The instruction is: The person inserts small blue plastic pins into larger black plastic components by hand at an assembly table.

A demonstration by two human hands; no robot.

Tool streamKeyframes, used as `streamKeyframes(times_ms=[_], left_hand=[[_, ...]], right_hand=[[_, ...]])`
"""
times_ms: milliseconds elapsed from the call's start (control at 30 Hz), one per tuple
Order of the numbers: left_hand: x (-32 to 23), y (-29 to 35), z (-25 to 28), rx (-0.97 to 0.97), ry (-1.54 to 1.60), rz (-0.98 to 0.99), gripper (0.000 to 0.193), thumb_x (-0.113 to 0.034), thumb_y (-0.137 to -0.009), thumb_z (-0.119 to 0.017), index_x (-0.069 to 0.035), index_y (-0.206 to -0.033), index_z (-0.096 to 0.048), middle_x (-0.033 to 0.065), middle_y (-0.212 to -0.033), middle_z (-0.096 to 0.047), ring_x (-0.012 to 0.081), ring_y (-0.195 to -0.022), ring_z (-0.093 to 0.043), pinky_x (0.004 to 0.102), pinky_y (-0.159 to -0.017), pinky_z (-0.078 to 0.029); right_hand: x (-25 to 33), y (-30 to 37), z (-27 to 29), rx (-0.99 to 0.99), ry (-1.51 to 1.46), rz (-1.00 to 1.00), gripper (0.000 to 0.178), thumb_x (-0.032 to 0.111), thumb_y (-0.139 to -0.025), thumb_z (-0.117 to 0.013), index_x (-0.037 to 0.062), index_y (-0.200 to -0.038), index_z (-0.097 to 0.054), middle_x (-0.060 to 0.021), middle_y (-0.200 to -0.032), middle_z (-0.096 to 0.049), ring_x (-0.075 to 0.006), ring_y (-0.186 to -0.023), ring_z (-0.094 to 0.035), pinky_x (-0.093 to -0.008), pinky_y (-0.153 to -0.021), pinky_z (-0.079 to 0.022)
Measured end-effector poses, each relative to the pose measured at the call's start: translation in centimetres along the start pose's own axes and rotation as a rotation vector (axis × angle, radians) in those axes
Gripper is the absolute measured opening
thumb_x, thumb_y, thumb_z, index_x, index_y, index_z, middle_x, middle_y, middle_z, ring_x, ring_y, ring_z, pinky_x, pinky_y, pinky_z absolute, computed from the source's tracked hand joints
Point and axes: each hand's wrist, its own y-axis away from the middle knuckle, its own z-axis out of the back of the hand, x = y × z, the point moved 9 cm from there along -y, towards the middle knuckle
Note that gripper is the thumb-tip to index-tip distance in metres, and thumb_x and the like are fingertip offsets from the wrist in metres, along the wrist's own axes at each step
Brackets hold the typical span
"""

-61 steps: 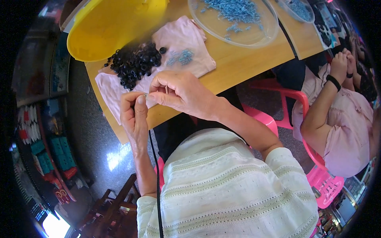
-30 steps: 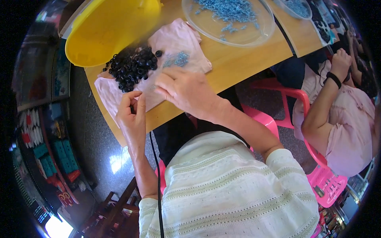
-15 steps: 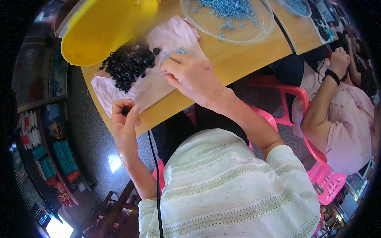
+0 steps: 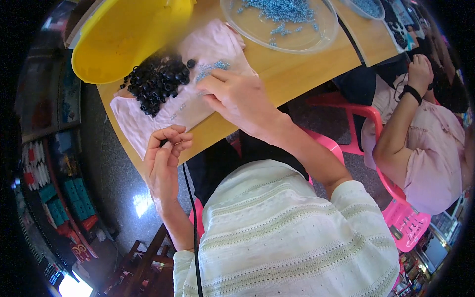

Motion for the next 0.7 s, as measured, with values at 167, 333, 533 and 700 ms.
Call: streamKeyframes(times_ms=[167, 333, 533, 700], left_hand=[[-0.1, 0.4, -0.7, 0.023, 0.015, 0.027, 0.018, -0.006, -0.1, -0.039, 0.003, -0.112, -0.049, 0.0202, -0.121, -0.055, 0.0243, -0.102, -0.063, 0.0327, -0.091, -0.05], [0.3, 0.6, -0.3, 0.034, 0.025, -0.015, 0.019, 0.002, -0.091, -0.055, 0.005, -0.11, -0.053, 0.0215, -0.117, -0.06, 0.0228, -0.087, -0.067, 0.0298, -0.076, -0.056], [0.6, 0.6, 1.4, -0.02, 0.027, -0.134, 0.032, 0.005, -0.088, -0.058, 0.004, -0.12, -0.058, 0.0147, -0.113, -0.059, 0.0181, -0.09, -0.065, 0.0276, -0.078, -0.055], [-0.1, 0.7, 0.3, -0.025, 0.036, -0.176, 0.04, 0.0, -0.092, -0.054, 0.003, -0.132, -0.051, 0.0149, -0.118, -0.058, 0.0155, -0.096, -0.063, 0.0229, -0.084, -0.052]], right_hand=[[-0.4, 1.0, 0.0, 0.057, 0.003, -0.065, 0.013, 0.009, -0.08, -0.071, 0.0076, -0.09, -0.063, -0.0053, -0.08, -0.061, -0.0202, -0.066, -0.064, -0.031, -0.058, -0.049], [-0.2, 1.3, -0.7, 0.083, 0.03, -0.074, 0.013, 0.008, -0.079, -0.07, 0.0072, -0.089, -0.063, -0.0056, -0.081, -0.06, -0.0224, -0.069, -0.064, -0.0323, -0.059, -0.049], [0.6, 1.3, -1.2, 0.088, 0.04, -0.008, 0.013, 0.005, -0.077, -0.07, 0.0052, -0.087, -0.061, -0.0077, -0.081, -0.059, -0.0275, -0.077, -0.061, -0.0357, -0.063, -0.049], [0.1, 1.5, -1.1, 0.088, -0.052, -0.022, 0.013, 0.0, -0.077, -0.068, 0.0033, -0.086, -0.06, -0.0094, -0.079, -0.059, -0.0259, -0.071, -0.062, -0.0335, -0.062, -0.049]])
